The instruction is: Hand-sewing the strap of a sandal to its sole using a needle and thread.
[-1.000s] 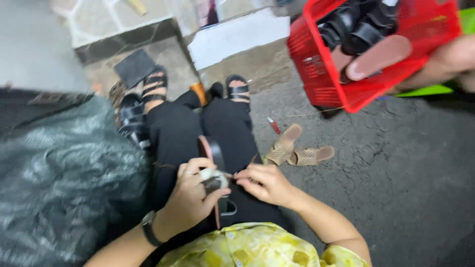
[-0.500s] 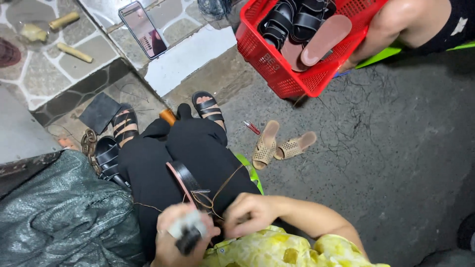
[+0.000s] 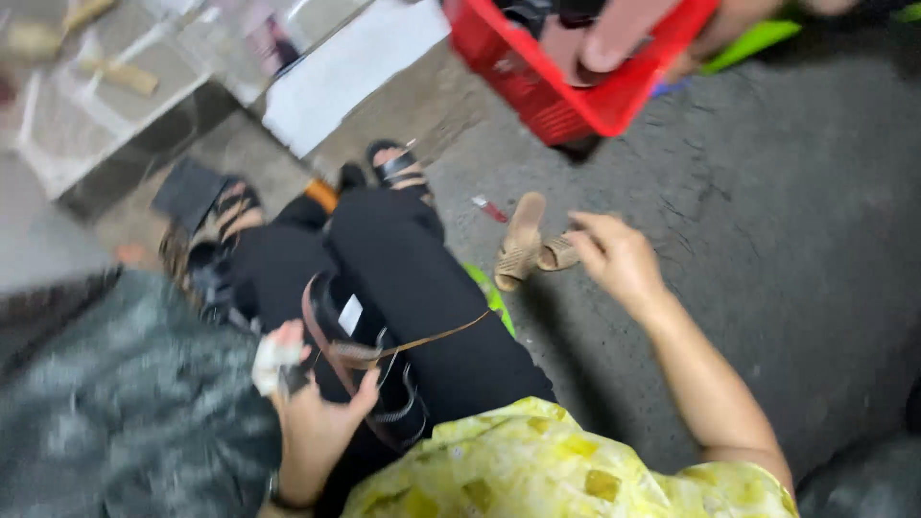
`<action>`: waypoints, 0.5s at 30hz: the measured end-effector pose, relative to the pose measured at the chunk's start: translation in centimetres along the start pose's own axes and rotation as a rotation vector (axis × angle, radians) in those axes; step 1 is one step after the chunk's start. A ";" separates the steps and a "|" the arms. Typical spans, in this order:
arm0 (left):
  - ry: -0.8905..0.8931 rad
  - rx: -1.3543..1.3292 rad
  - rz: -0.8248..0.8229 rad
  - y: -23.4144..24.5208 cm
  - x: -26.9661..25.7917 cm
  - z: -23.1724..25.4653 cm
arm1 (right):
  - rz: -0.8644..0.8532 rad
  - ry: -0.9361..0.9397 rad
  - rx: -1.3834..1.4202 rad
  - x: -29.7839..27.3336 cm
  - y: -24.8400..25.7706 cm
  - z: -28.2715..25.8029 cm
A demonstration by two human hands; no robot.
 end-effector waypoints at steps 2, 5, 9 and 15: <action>-0.074 0.088 -0.053 0.1 0.5 0.9 | 0.058 0.575 0.367 -3.4 0.6 -9.5; 0.017 0.428 -0.116 -1.4 -0.2 -0.3 | -0.142 0.861 0.525 -6.1 -3.2 -15.1; -0.129 0.430 -0.224 0.6 0.5 0.0 | -0.329 0.902 0.454 -6.8 -3.8 -16.8; 0.165 -0.703 -0.199 2.8 4.5 -0.5 | -0.570 0.713 0.555 -6.5 -5.7 -15.9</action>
Point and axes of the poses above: each hand's wrist, its own x-axis towards the middle knuckle, its own y-axis out of the back of the hand, z = x × y, the point moved 4 cm from there along x, towards the middle knuckle, and after that the axes turned 8 degrees about -y, right-handed, at the moved point
